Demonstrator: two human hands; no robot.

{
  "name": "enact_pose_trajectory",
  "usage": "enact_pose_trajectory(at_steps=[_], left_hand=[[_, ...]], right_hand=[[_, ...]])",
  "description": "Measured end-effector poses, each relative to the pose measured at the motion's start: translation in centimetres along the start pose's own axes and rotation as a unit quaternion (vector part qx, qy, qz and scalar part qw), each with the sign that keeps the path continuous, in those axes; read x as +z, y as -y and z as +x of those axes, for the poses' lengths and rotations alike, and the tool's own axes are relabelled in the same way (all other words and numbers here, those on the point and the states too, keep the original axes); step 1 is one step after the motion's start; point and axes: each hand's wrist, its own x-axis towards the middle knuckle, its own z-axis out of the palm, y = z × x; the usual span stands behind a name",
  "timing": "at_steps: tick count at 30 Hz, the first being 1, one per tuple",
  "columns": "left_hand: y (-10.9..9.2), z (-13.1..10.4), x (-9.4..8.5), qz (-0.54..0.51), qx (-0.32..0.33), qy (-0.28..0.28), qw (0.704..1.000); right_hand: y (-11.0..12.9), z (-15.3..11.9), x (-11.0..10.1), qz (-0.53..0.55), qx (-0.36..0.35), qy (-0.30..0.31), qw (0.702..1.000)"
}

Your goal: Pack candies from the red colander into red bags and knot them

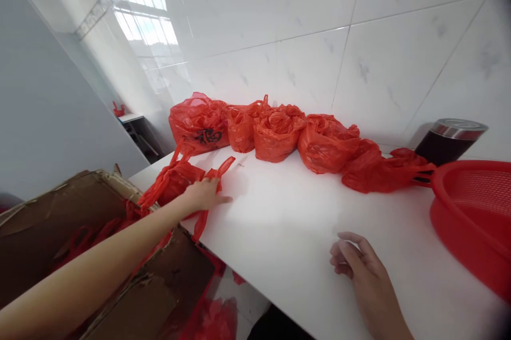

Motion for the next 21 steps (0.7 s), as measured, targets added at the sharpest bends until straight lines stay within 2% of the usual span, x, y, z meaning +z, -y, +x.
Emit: enact_pose_trajectory(at_steps=[2, 3, 9, 11, 15, 17, 19, 21], left_hand=[[-1.3, 0.0, 1.1, 0.014, 0.012, 0.018, 1.0], [-1.4, 0.2, 1.0, 0.018, 0.015, 0.021, 1.0], [1.0, 1.2, -2.2, 0.023, -0.001, -0.002, 1.0], [1.1, 0.8, -1.7, 0.025, -0.014, -0.007, 1.0], [0.3, 0.4, 1.0, 0.002, -0.032, 0.013, 0.999], [0.3, 0.9, 1.1, -0.029, -0.041, 0.022, 0.999], [1.2, 1.7, -0.3, -0.074, -0.042, 0.024, 0.996], [2.6, 2.5, -2.7, -0.137, -0.036, 0.021, 0.99]], right_hand=[[0.0, 0.0, -0.1, 0.002, 0.002, -0.001, 1.0], [0.0, 0.0, -0.1, 0.003, 0.004, -0.002, 1.0], [0.0, 0.1, 0.0, 0.002, 0.009, 0.014, 1.0], [-0.1, 0.1, 0.1, -0.004, 0.005, 0.02, 1.0], [0.0, 0.0, 0.1, -0.018, 0.0, 0.021, 1.0], [0.2, -0.1, 0.1, -0.023, -0.001, 0.017, 1.0], [0.3, -0.2, 0.1, -0.025, -0.003, 0.014, 1.0], [0.5, -0.3, 0.2, -0.028, -0.004, 0.018, 0.999]])
